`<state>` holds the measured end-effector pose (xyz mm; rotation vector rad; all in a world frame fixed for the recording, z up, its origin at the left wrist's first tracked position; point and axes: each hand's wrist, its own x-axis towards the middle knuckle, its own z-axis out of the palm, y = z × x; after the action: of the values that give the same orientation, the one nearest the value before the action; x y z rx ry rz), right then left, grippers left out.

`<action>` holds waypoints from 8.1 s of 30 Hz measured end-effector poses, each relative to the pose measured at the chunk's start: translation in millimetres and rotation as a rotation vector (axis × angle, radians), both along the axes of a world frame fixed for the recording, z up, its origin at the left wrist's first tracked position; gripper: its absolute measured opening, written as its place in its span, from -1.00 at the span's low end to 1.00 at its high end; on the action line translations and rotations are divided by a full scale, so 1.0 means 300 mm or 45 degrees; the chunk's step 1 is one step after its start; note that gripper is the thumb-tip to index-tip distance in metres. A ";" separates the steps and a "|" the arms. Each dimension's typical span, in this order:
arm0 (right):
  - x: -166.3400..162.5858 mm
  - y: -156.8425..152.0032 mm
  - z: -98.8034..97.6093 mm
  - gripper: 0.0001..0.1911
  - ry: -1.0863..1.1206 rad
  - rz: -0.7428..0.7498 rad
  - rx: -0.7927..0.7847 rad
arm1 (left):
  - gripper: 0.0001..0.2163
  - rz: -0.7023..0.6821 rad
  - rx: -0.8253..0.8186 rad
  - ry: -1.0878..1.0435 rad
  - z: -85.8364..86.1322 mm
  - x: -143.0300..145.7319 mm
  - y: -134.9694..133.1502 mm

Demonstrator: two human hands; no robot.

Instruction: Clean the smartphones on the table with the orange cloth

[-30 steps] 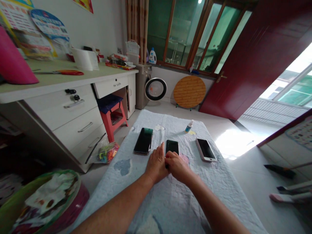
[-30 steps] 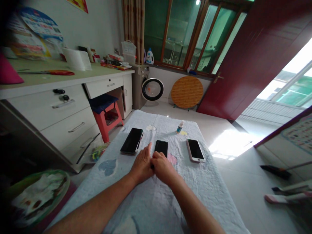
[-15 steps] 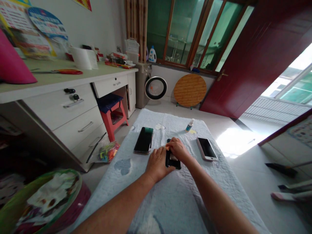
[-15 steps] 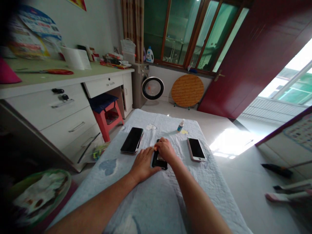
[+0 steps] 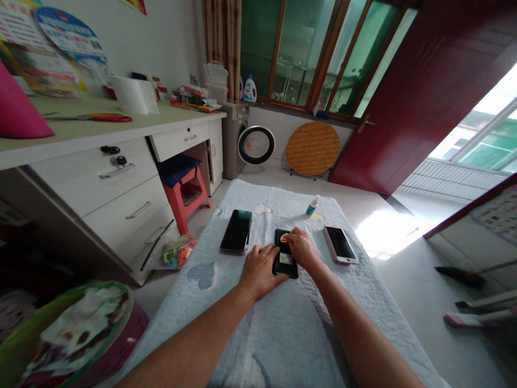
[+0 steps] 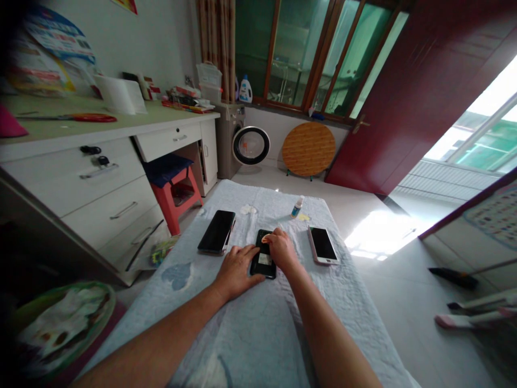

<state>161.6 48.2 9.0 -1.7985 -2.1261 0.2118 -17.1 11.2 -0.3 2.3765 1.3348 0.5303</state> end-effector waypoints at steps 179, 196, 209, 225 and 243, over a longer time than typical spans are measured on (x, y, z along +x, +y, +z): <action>-0.104 0.026 -0.008 -0.76 -0.167 0.190 -0.067 | 0.15 -0.061 0.007 -0.310 -0.060 -0.030 0.060; -0.114 -0.176 -0.009 -0.86 -0.059 0.447 -0.065 | 0.02 -0.072 0.083 -0.268 -0.088 -0.024 0.070; -0.089 0.015 0.010 -0.83 -0.129 0.081 -0.009 | 0.12 -0.091 0.003 -0.325 -0.071 -0.036 0.066; -0.089 -0.185 0.024 -0.82 0.035 0.231 -0.076 | -0.64 -0.012 0.031 -0.419 -0.055 -0.024 0.096; -0.056 -0.293 0.037 -0.88 -0.031 0.121 -0.060 | -0.66 -0.076 0.060 -0.127 -0.056 -0.023 0.084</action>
<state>144.9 -39.6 20.1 -1.7359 -2.2434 0.2669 -24.0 36.5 -17.2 2.3858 1.2175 0.6604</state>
